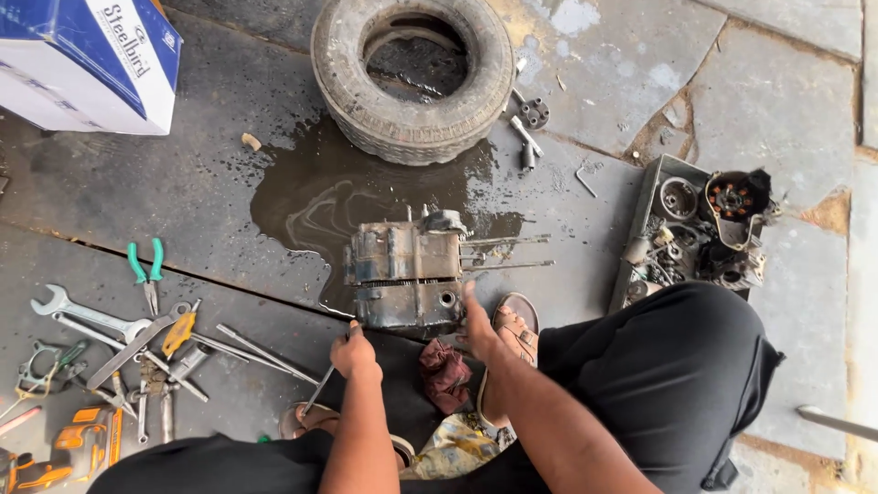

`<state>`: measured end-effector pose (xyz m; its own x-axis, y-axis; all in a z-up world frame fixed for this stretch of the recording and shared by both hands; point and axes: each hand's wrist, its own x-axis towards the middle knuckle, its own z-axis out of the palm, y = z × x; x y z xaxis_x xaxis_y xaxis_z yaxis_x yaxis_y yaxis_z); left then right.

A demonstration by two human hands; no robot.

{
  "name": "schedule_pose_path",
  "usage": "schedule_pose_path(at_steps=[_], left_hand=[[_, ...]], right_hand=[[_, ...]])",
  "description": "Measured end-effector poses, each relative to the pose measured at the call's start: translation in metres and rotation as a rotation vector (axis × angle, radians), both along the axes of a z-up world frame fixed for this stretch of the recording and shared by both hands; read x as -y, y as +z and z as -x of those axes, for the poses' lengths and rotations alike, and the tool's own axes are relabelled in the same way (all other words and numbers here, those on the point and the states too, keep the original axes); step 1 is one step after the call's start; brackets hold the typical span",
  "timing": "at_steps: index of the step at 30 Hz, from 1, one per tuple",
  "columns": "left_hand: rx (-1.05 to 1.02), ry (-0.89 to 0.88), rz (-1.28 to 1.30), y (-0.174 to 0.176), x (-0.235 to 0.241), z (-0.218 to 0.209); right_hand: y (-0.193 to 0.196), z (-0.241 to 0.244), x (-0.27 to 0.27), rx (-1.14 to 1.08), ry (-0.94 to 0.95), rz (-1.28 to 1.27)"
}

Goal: The person sits on the ground with a motorcycle engine crankcase between their legs and uses a T-handle wrench to loosen and remove fasteners from the crankcase. They reposition the casing, pry and lift off the crankcase cover, set the cover aside, and handle small parts and fasteners from the engine assembly.

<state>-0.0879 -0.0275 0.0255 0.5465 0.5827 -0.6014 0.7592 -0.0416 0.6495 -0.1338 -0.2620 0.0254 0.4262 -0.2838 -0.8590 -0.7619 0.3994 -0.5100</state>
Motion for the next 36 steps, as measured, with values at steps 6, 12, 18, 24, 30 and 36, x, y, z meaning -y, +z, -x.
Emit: schedule_pose_path(at_steps=[6,12,18,24,30,36], left_hand=[[-0.215,0.241,0.317,0.003,0.013,0.003],[-0.147,0.241,0.28,0.02,0.037,0.02],[0.157,0.069,-0.074,0.026,0.041,0.003],[0.244,-0.067,-0.267,0.041,0.019,-0.032],[0.163,0.086,-0.19,0.03,0.019,-0.014],[0.258,0.113,0.048,-0.037,0.005,0.002]], right_hand=[[-0.045,0.016,0.018,-0.097,-0.165,0.016],[-0.026,0.018,0.014,-0.227,0.046,0.095],[-0.038,0.027,0.012,-0.389,0.332,0.128],[-0.017,0.035,0.006,-0.462,0.263,0.079],[0.018,0.02,0.014,-0.182,-0.133,-0.044],[-0.006,0.02,0.006,0.024,-0.251,-0.096]])
